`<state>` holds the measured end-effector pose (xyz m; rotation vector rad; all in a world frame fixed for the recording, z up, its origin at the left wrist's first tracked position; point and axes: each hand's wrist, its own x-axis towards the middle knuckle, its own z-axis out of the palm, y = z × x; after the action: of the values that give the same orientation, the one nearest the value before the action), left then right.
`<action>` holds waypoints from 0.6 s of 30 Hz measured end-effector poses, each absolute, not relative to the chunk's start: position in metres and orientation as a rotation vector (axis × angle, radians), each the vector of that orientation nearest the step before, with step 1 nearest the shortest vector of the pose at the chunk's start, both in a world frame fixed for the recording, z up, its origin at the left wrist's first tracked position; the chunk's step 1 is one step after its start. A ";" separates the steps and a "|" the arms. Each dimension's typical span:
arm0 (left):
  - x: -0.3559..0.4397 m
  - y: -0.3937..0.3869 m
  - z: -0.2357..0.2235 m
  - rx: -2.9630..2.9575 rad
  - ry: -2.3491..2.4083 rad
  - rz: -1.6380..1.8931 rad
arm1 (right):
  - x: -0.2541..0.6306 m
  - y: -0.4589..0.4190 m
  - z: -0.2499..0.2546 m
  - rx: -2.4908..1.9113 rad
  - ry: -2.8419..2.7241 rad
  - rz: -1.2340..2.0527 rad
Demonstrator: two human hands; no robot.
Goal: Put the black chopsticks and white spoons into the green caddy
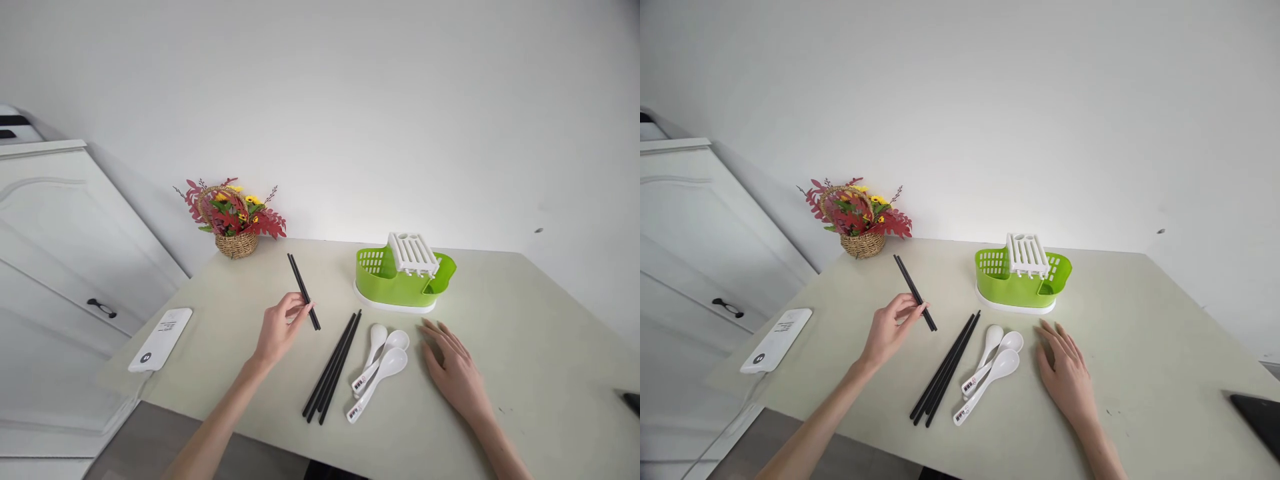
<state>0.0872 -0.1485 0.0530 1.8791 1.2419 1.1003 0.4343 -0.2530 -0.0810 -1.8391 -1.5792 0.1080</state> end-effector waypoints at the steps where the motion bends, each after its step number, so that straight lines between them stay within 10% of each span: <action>1: 0.087 -0.149 0.052 1.886 1.237 1.104 | 0.435 -0.253 -0.081 -1.840 -1.578 0.111; 18: 0.097 -0.138 0.044 2.018 1.193 1.033 | 0.436 -0.252 -0.077 -1.851 -1.566 0.134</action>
<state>0.0971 -0.1384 0.0439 2.0178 1.1932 1.0331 0.4358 -0.2523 -0.0769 -1.8514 -1.5661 0.1340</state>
